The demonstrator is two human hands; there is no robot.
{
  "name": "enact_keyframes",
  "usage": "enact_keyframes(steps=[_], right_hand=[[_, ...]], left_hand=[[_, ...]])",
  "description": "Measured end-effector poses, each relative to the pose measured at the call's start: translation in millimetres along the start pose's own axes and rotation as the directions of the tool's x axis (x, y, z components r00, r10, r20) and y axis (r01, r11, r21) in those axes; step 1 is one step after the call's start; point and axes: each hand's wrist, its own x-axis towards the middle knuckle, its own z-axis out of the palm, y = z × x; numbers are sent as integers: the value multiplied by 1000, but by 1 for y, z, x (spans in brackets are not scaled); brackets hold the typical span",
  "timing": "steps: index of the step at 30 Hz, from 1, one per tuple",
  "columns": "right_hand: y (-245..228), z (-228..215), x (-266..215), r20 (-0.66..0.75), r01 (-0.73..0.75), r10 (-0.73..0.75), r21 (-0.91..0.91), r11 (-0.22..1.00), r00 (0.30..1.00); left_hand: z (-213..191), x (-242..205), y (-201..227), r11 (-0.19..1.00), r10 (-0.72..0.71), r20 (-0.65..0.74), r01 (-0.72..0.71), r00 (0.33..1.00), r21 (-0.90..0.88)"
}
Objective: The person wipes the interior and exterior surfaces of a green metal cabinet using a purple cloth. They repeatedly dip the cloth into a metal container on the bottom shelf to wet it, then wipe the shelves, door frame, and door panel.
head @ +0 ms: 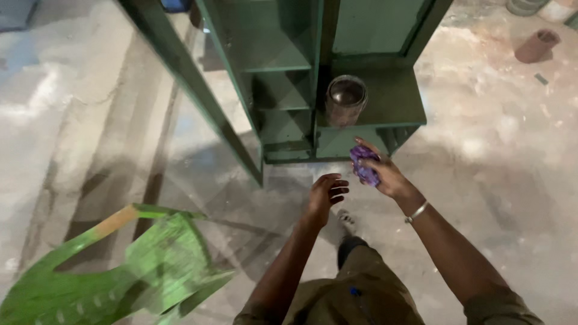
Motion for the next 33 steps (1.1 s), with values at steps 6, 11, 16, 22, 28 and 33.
enact_keyframes(steps=[6, 11, 16, 22, 28, 33], right_hand=[[-61, -87, 187, -254, -291, 203, -383, 877, 946], [-75, -138, 316, -89, -155, 136, -763, 627, 987], [-47, -176, 398, 31, 25, 164, -999, 38, 986], [-13, -205, 439, -68, 63, 290, -905, -420, 954], [0, -223, 470, -36, 165, 315, -793, -587, 948], [-3, -220, 471, -99, 227, 452, -758, -611, 886]], left_hand=[[40, 131, 37, 995, -70, -138, 59, 988, -79], [39, 211, 59, 977, -165, -187, 134, 969, -168], [15, 295, 70, 959, -241, -206, 199, 949, -203], [-3, 355, 78, 946, -261, -279, 187, 924, -264], [-7, 375, 90, 943, -266, -312, 180, 912, -280], [-5, 374, 81, 940, -218, -354, 97, 909, -328]])
